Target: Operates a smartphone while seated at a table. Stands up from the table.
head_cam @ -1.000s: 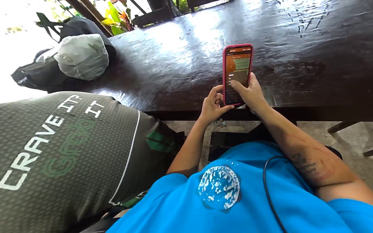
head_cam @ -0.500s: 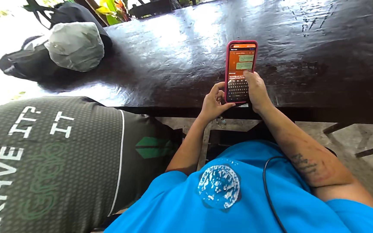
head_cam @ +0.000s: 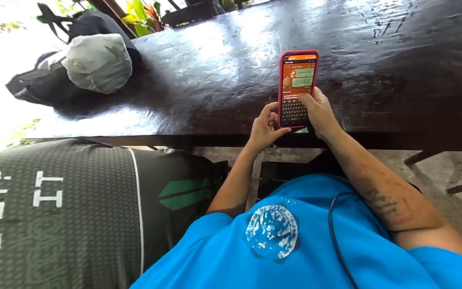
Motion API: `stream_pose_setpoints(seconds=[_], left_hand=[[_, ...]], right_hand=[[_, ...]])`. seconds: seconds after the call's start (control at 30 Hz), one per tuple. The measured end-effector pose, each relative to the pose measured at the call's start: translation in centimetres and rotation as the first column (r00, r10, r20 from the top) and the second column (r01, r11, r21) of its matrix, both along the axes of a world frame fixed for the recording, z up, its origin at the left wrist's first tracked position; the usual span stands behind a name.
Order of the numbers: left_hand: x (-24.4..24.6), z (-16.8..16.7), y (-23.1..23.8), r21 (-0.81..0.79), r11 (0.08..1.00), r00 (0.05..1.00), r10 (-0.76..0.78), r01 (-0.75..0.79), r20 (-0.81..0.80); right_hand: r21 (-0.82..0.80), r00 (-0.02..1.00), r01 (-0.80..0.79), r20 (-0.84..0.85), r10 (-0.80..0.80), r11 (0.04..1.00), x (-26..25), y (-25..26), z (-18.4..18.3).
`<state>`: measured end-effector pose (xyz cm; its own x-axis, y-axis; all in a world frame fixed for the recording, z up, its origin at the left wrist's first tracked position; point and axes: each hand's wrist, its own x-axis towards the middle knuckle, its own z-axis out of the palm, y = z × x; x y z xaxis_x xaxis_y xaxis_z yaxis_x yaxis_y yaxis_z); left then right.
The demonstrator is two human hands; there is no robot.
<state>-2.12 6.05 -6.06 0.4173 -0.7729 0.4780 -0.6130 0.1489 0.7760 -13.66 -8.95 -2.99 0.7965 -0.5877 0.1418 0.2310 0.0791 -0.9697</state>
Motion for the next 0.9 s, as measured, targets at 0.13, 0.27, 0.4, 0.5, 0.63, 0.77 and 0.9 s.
stream_pose_setpoints(seconds=[0.13,0.27,0.4,0.5,0.63,0.77,0.9], left_hand=[[-0.1,0.1,0.0,-0.003,1.000,1.000,-0.006,0.006,0.000],[0.0,0.1,-0.1,-0.004,1.000,1.000,-0.014,0.014,-0.009],[0.0,0.0,-0.1,-0.017,0.999,0.999,-0.028,0.028,-0.030],[-0.2,0.2,-0.1,-0.019,0.999,0.999,-0.031,0.031,-0.041],[-0.1,0.1,0.0,-0.022,0.999,0.998,-0.043,0.042,-0.040],[-0.1,0.1,0.0,-0.023,0.999,0.998,-0.043,0.041,-0.053],[-0.1,0.2,0.0,-0.009,0.999,0.999,-0.031,0.031,-0.042]], right_hand=[[0.010,0.997,-0.054,0.060,0.054,0.998,-0.3,-0.4,-0.6],[0.001,0.999,-0.034,0.031,0.034,0.999,0.0,-0.2,-0.5],[-0.010,1.000,0.009,-0.003,-0.009,1.000,0.3,0.2,-0.4],[-0.023,0.999,0.032,-0.027,-0.032,0.999,0.4,0.3,-0.3],[-0.034,0.998,0.035,-0.043,-0.036,0.999,0.6,0.3,-0.4],[-0.035,0.998,0.048,-0.046,-0.050,0.998,0.8,0.3,-0.4],[-0.016,0.999,0.037,-0.032,-0.037,0.999,0.6,0.3,-0.4]])
